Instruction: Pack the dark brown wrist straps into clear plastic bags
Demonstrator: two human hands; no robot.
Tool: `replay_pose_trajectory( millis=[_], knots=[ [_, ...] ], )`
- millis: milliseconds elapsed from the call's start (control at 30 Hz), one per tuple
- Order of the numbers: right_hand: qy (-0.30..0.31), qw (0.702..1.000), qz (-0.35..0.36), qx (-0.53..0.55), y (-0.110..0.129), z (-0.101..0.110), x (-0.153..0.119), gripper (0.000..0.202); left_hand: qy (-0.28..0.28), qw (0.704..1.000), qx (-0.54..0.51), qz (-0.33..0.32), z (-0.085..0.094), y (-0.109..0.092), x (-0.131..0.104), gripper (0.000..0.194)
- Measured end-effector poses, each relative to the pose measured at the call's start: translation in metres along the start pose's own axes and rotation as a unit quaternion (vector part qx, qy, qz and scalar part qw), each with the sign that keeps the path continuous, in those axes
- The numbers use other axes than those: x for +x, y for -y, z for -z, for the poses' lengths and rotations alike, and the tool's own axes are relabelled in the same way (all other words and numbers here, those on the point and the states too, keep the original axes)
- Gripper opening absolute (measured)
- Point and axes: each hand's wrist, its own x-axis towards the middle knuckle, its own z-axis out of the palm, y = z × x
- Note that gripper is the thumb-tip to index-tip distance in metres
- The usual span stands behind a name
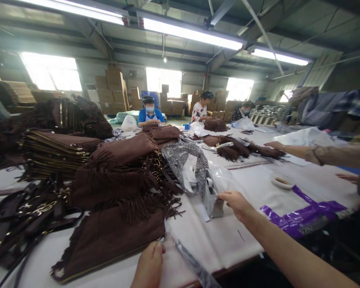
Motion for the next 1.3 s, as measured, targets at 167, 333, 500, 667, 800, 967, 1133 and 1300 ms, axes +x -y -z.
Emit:
replay_pose_trajectory(
  millis=[167, 333, 500, 667, 800, 967, 1133, 1300],
  knots=[
    [-0.033, 0.994, -0.086, 0.061, -0.009, -0.004, -0.036, 0.027, -0.001, 1.000, 0.008, -0.001, -0.001, 0.004, 0.000, 0.033],
    [-0.012, 0.993, -0.105, 0.059, -0.027, -0.013, -0.034, 0.024, 0.006, 1.000, 0.002, 0.003, -0.002, 0.001, 0.000, 0.031],
    [0.047, 0.986, -0.066, -0.147, -0.033, -0.006, -0.029, 0.020, -0.014, 1.000, -0.014, -0.020, 0.001, -0.002, -0.010, 0.029],
    [0.271, 0.957, 0.010, -0.108, -0.002, -0.038, -0.064, 0.028, -0.038, 0.996, 0.022, -0.081, 0.001, 0.000, -0.021, 0.026],
    [0.368, 0.928, 0.020, -0.051, 0.037, -0.096, -0.093, 0.031, -0.055, 0.989, 0.084, -0.109, -0.001, 0.000, -0.027, 0.027],
    [0.374, 0.927, -0.020, 0.003, 0.043, -0.154, -0.092, 0.032, -0.059, 0.983, 0.121, -0.126, -0.002, 0.004, -0.030, 0.029],
    [0.377, 0.925, -0.031, -0.018, 0.037, -0.170, -0.084, 0.031, -0.067, 0.981, 0.114, -0.144, -0.005, 0.010, -0.028, 0.031],
    [0.355, 0.931, -0.053, -0.061, 0.041, -0.170, -0.083, 0.030, -0.078, 0.978, 0.122, -0.151, -0.008, 0.010, -0.027, 0.031]
  ],
)
